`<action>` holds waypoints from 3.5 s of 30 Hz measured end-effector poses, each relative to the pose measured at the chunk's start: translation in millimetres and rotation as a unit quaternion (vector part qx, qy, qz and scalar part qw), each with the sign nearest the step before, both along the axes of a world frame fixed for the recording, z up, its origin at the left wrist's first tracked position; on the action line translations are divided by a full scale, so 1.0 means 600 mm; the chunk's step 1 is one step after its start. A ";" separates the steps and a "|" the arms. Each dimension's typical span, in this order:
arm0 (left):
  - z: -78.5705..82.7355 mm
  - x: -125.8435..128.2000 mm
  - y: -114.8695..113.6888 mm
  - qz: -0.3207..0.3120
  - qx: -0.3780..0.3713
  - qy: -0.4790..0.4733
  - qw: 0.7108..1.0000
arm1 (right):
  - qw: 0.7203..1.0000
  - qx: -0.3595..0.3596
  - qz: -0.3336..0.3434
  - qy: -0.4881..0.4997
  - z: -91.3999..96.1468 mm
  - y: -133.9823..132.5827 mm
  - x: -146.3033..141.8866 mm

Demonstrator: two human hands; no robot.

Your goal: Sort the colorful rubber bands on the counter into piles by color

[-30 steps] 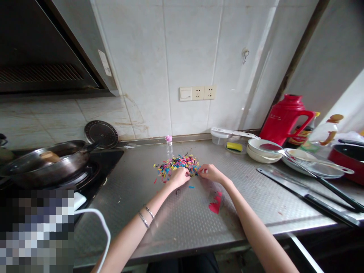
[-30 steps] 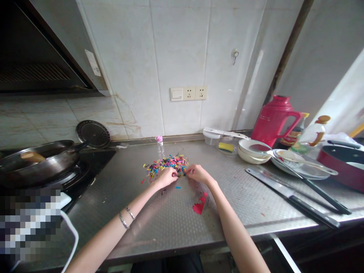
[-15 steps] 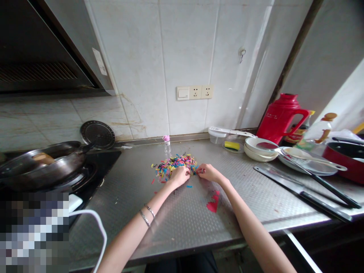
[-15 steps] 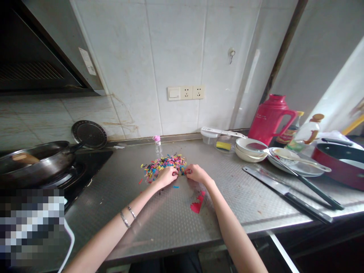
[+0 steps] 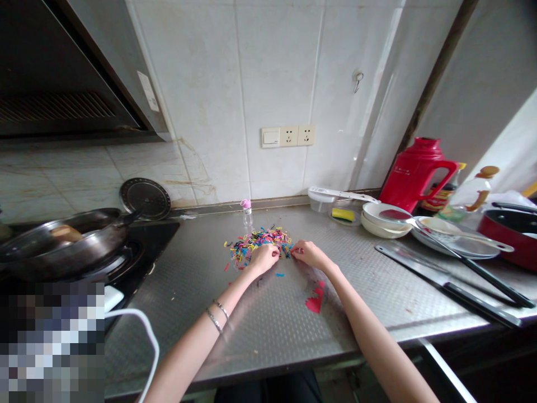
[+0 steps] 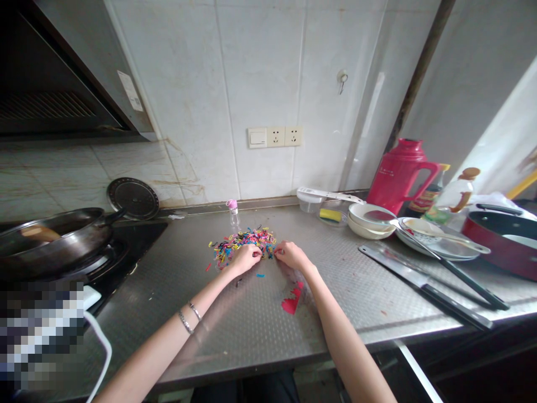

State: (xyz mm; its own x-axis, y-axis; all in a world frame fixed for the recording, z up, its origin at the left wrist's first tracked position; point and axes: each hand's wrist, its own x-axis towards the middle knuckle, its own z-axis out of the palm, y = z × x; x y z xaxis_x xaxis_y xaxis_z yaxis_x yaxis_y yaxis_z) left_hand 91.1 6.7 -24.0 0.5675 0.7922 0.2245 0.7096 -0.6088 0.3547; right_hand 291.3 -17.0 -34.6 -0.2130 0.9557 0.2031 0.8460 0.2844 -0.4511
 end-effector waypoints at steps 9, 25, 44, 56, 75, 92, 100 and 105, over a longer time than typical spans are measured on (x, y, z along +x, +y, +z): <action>0.008 -0.011 0.004 -0.017 0.018 -0.031 0.999 | 0.999 0.028 -0.001 0.018 0.001 -0.001 0.000; -0.003 0.043 -0.050 -0.088 0.013 -0.010 0.996 | 0.990 0.092 0.011 0.108 -0.017 0.017 0.018; 0.046 -0.096 0.037 -0.008 -0.037 -0.215 0.976 | 0.987 0.091 0.032 0.132 0.003 0.004 -0.004; 0.015 -0.236 0.077 0.073 -0.118 -0.245 0.960 | 0.955 0.095 0.263 0.099 0.063 -0.012 -0.154; 0.046 -0.283 0.046 0.000 -0.315 0.025 0.949 | 0.940 0.061 0.332 0.043 0.050 -0.014 -0.252; 0.058 -0.261 0.021 -0.035 -0.277 0.027 0.960 | 0.973 0.073 0.219 0.001 0.016 -0.006 -0.238; 0.057 -0.248 0.000 -0.080 -0.326 0.032 0.942 | 0.979 0.066 0.186 -0.048 0.007 -0.011 -0.254; 0.051 -0.250 0.010 -0.029 -0.271 -0.041 0.961 | 0.981 0.062 0.177 -0.045 0.005 -0.009 -0.255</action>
State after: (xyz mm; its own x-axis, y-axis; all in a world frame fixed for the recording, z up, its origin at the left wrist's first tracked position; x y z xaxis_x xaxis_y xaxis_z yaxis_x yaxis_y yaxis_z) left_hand -59.2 12.9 6.6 0.6130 0.7724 -0.1663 0.6359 -0.3574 0.6841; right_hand 138.3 -22.6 -31.8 -0.5488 0.7885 0.2778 0.7194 0.6147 -0.3234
